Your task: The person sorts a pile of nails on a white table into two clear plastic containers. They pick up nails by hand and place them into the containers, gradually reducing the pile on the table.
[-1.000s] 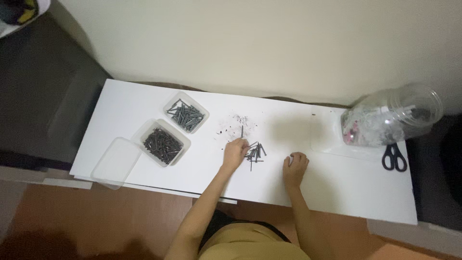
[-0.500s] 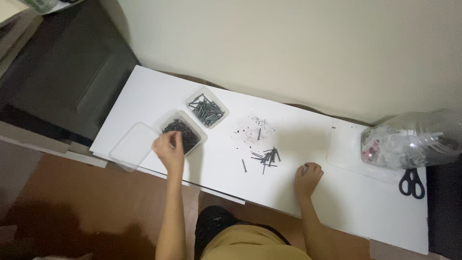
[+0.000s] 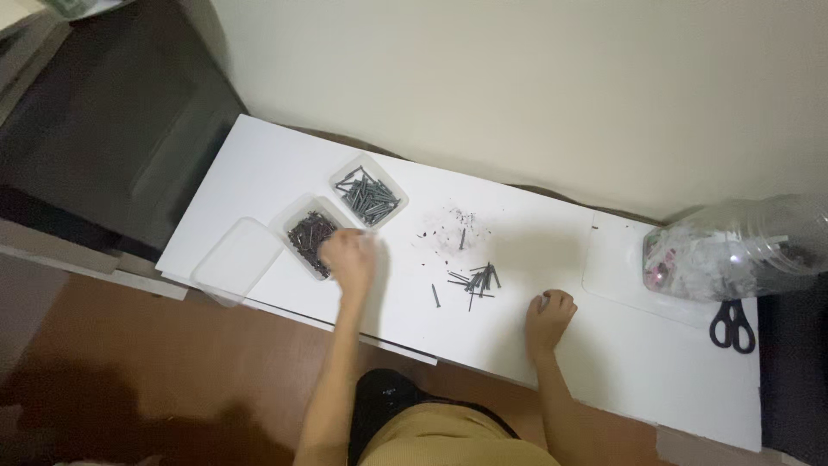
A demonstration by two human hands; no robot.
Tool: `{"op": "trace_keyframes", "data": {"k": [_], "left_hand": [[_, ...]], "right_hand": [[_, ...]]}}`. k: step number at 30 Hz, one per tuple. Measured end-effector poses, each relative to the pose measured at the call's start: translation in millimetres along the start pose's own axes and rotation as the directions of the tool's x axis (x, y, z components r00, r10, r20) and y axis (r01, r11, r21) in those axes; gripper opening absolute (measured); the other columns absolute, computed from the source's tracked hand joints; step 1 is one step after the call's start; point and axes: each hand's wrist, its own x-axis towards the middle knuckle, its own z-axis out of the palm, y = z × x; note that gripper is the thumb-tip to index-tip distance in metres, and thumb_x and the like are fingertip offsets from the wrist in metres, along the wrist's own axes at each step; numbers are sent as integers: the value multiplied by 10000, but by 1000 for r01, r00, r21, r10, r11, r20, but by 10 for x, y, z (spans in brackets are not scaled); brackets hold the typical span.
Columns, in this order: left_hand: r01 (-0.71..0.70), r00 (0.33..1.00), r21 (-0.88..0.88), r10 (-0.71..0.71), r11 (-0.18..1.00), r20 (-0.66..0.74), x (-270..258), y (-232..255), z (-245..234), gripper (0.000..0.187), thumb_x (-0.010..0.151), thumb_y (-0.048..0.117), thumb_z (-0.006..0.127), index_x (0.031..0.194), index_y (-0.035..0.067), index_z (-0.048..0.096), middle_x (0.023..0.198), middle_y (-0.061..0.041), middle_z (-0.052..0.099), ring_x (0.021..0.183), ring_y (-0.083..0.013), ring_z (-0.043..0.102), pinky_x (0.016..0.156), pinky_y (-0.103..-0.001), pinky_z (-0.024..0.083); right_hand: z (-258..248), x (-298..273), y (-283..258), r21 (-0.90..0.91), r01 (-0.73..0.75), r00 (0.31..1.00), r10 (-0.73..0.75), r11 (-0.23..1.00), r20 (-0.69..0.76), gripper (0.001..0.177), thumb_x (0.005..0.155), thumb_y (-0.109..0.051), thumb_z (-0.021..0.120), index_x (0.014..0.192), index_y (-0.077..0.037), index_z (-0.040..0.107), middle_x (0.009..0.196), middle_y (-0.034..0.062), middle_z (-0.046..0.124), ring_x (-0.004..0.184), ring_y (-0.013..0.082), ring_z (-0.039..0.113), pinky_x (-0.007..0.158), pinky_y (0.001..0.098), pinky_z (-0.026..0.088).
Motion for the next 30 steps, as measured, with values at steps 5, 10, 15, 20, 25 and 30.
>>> {"op": "trace_keyframes", "data": {"k": [5, 10, 15, 20, 25, 30], "left_hand": [[-76, 910, 28, 57, 997, 411, -330, 438, 518, 367, 997, 380, 602, 840, 75, 733, 818, -162, 716, 766, -352, 695, 758, -500, 517], [-112, 608, 130, -36, 985, 793, -859, 627, 815, 384, 934, 452, 595, 859, 101, 733, 823, -139, 733, 803, -321, 728, 718, -496, 551], [-210, 720, 114, 75, 971, 690, -1195, 479, 1100, 311, 904, 363, 639, 841, 71, 726, 859, -162, 727, 810, -358, 717, 691, -499, 565], [-230, 743, 100, 108, 968, 661, -1256, 410, 1176, 266, 931, 295, 587, 875, 74, 723, 838, -159, 731, 762, -342, 729, 667, -485, 578], [46, 828, -85, 10, 995, 560, -738, 505, 911, 349, 893, 398, 604, 861, 78, 738, 774, -202, 728, 737, -410, 699, 667, -530, 540], [117, 939, -48, -95, 992, 331, 239, 490, 675, 412, 953, 402, 540, 876, 63, 760, 768, -218, 722, 732, -428, 708, 690, -543, 540]], "right_hand": [[16, -19, 88, -7, 10, 1000, -10, 1000, 15, 181, 925, -59, 655, 1074, 31, 607, 1209, 187, 544, 1136, 350, 461, 966, 462, 426], [48, 17, 117, -9, 16, 1000, -16, 1000, 23, 191, 928, -63, 650, 1088, 33, 608, 1194, 188, 542, 1135, 355, 463, 949, 465, 424], [17, -11, 87, 4, -40, 999, 40, 999, 15, 175, 924, -70, 649, 1072, 16, 611, 1219, 177, 550, 1142, 349, 459, 990, 472, 422], [-22, 12, 26, 10, -35, 999, 35, 999, 39, 192, 929, -70, 634, 1093, 25, 603, 1226, 192, 537, 1145, 358, 453, 974, 478, 417], [-19, 32, 35, 34, -81, 995, 78, 996, 67, 189, 927, -87, 633, 1079, 22, 608, 1228, 188, 543, 1152, 355, 456, 983, 474, 420], [51, -8, 129, -12, -37, 999, 38, 999, 38, 189, 926, -83, 643, 1077, 27, 615, 1236, 195, 547, 1167, 362, 462, 1014, 484, 412]]}}
